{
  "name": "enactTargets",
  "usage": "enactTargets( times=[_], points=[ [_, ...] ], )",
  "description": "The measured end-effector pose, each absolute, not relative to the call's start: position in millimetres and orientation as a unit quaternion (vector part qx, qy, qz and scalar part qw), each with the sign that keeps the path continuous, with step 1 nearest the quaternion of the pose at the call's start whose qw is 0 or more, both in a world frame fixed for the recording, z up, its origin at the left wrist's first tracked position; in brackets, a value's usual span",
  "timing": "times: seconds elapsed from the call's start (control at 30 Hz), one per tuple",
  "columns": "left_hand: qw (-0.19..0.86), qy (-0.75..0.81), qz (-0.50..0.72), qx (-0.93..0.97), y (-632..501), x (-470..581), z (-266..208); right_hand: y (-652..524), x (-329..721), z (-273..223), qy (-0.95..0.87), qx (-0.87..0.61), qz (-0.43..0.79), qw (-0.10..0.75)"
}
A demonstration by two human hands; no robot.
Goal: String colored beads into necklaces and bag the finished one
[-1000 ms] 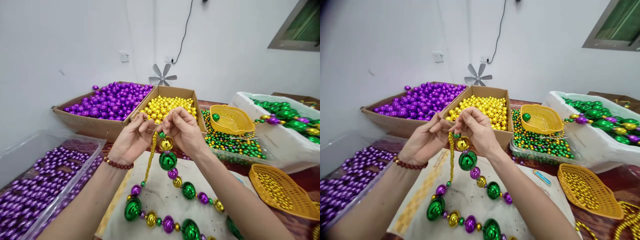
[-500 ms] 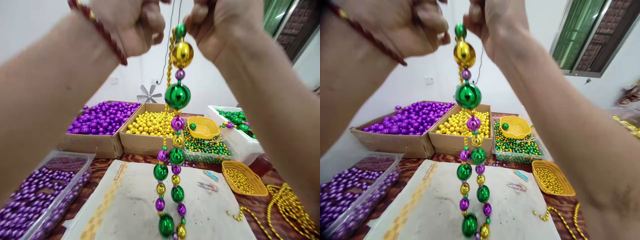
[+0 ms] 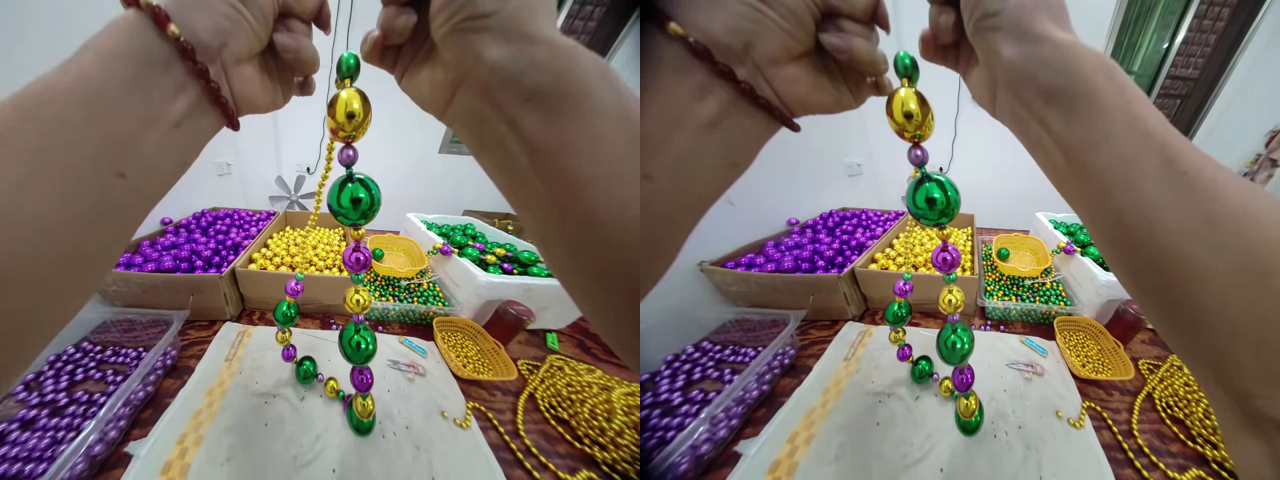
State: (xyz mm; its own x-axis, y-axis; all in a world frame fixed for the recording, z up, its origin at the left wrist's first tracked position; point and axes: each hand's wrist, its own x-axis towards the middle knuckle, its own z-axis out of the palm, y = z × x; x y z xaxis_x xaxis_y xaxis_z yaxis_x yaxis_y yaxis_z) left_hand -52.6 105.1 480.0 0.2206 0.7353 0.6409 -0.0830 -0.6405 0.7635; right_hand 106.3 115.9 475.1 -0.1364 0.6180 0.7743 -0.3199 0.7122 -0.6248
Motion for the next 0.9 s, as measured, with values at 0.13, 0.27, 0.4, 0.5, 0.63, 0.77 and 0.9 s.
enactTargets(
  times=[0.13,0.27,0.4,0.5,0.63,0.77,0.9],
  points=[
    [0.396,0.254,0.570,0.673,94.3,-56.2,434.4,117.7,104.8,441.0,-0.711,-0.112,0.366,0.590],
    [0.465,0.252,0.628,0.571,94.5,-57.7,396.8,127.7,104.0,403.3,-0.714,-0.114,0.433,0.538],
    [0.438,0.191,0.666,0.573,96.6,-56.8,378.0,124.6,104.6,387.1,-0.748,-0.186,0.428,0.471],
    [0.386,0.174,0.691,0.586,95.6,-52.2,367.9,117.3,104.4,382.7,-0.773,-0.225,0.415,0.423],
    [0.378,0.189,0.675,0.605,91.2,-43.8,362.4,114.8,101.0,375.5,-0.802,-0.226,0.394,0.388],
    [0.399,0.151,0.664,0.613,98.0,-56.7,361.9,115.1,100.4,373.7,-0.821,-0.203,0.367,0.387],
    [0.537,0.126,0.641,0.534,127.1,-90.4,344.9,111.0,105.5,389.2,-0.841,-0.157,0.350,0.382]
  ],
)
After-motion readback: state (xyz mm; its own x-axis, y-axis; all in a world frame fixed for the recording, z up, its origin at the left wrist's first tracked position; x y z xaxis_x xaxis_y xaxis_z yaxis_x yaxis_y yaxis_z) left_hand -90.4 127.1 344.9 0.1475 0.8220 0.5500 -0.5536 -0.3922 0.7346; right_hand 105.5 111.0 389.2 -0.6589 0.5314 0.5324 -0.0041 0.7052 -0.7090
